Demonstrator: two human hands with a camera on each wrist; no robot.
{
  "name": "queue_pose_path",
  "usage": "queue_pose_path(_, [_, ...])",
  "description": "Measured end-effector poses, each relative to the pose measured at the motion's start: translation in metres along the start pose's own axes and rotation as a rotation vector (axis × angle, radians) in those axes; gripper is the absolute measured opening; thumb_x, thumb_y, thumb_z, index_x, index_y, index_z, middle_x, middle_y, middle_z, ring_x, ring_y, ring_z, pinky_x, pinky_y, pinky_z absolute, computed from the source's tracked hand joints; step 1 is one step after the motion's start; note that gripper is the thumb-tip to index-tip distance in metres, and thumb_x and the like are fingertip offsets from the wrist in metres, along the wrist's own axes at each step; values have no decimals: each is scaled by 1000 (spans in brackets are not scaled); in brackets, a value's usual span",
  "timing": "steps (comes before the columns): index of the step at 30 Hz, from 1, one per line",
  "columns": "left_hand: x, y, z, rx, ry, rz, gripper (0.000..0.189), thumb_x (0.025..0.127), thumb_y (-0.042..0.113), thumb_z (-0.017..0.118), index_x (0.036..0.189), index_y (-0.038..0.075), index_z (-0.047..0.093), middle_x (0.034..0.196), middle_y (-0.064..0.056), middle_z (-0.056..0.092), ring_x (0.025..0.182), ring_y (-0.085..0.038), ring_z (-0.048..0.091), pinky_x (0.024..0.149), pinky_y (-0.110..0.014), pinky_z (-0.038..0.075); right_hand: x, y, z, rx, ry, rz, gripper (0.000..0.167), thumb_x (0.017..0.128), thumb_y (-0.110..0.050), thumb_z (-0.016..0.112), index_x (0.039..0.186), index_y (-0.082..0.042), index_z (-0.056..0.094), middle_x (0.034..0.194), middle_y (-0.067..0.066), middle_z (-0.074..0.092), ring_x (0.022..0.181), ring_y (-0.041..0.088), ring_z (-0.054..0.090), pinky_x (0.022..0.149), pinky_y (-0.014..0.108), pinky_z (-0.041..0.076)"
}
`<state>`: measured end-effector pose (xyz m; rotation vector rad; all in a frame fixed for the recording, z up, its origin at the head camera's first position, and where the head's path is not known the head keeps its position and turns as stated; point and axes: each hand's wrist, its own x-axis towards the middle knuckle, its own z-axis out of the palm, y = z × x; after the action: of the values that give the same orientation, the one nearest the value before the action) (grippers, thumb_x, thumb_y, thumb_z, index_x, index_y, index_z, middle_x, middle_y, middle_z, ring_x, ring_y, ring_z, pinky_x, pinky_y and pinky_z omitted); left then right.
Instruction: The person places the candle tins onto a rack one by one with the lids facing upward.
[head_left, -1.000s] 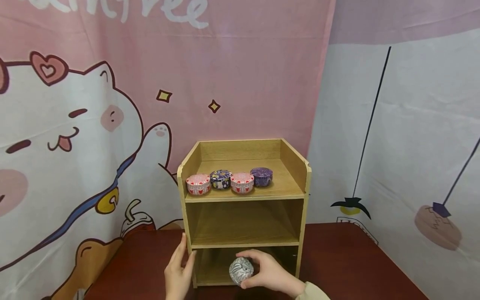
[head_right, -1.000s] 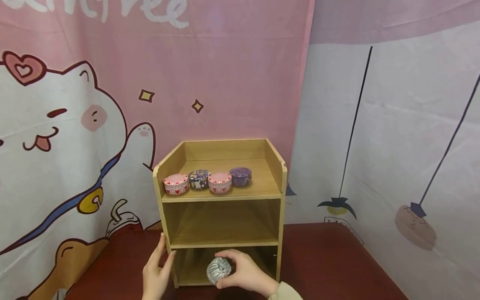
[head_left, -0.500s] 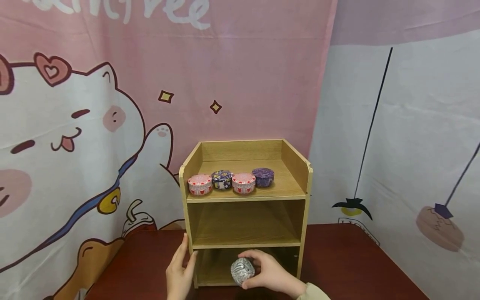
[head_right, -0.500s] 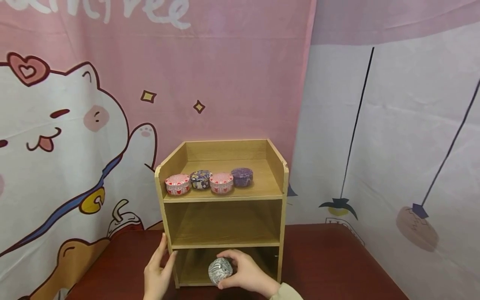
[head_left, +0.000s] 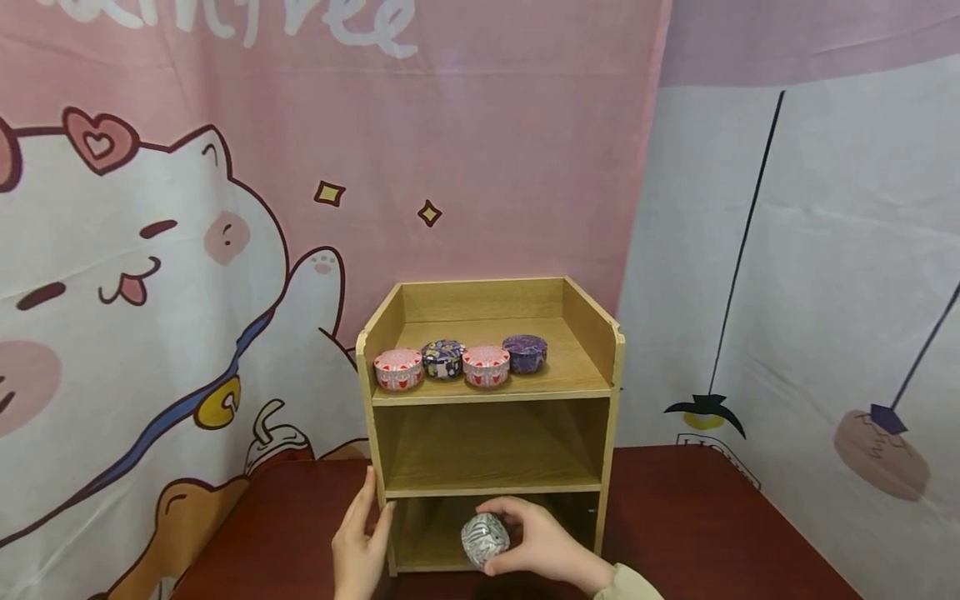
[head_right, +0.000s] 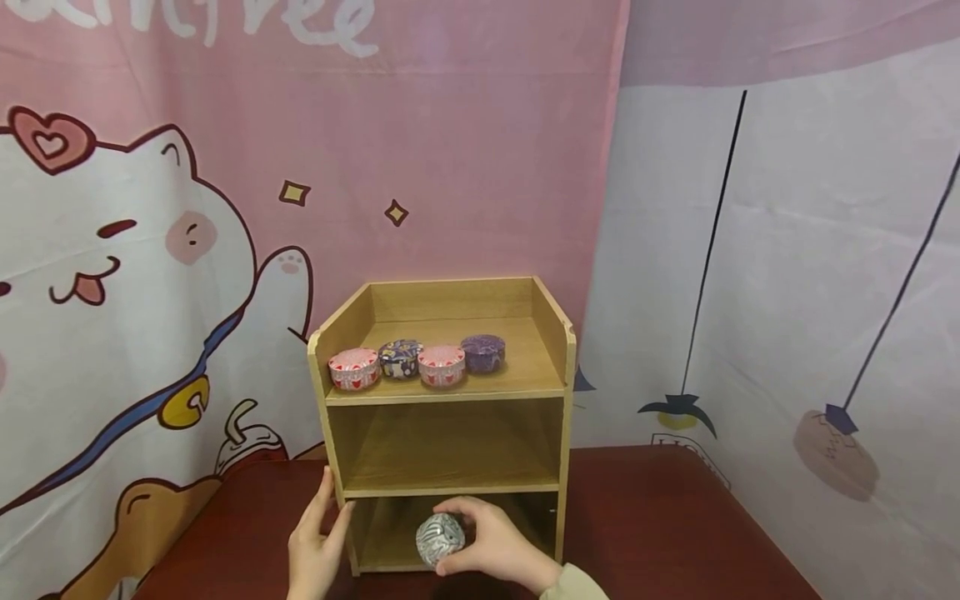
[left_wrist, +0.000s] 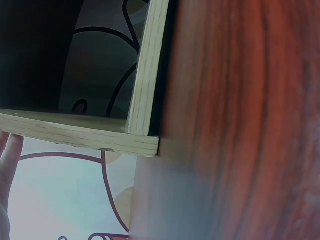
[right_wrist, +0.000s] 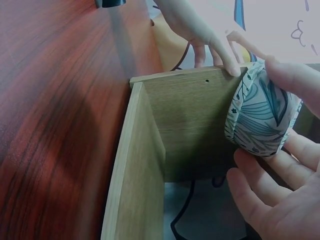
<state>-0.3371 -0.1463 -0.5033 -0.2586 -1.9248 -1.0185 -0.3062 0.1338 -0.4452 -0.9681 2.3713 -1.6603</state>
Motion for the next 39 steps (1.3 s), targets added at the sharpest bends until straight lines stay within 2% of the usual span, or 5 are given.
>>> queue_pose_path(8, [-1, 2, -1, 8, -12, -17, 76, 79, -2, 78, 146, 20, 48, 129, -14, 60, 103, -30, 62, 49, -12, 44, -1, -4, -3, -47, 16, 0, 58, 73, -15, 85, 126, -12, 62, 106, 0, 64, 85, 10, 61, 70, 27, 55])
queue_pose_path(16, [-1, 2, -1, 12, -27, -34, 77, 80, -2, 77, 147, 20, 46, 130, -15, 60, 103, -31, 63, 50, -12, 45, -1, -7, -3, -24, 20, 25, 57, 75, -14, 84, 126, -10, 61, 106, 3, 64, 85, 13, 63, 71, 27, 54])
queue_pose_path(26, [-1, 1, -1, -4, -23, -25, 74, 78, -3, 78, 144, 14, 49, 130, -15, 59, 103, -31, 63, 46, -13, 42, -1, -13, -6, -4, 36, 26, 59, 75, -13, 83, 128, -10, 59, 106, 6, 63, 88, 14, 63, 74, 31, 55])
queue_pose_path(34, [1, 0, 1, -1, 19, 52, 78, 75, -6, 79, 144, 13, 50, 128, -16, 61, 104, -30, 60, 43, -13, 39, -2, -15, -5, 6, 38, -39, 61, 76, -13, 83, 132, -11, 59, 121, 13, 61, 94, 14, 64, 77, 28, 55])
queue_pose_path(39, [1, -2, 1, -4, 32, 71, 79, 74, -7, 80, 144, 15, 50, 129, -14, 61, 110, -18, 56, 45, -13, 39, -3, -17, -6, 3, 63, -47, 59, 74, -11, 84, 128, -11, 61, 119, 14, 61, 92, 14, 64, 75, 29, 55])
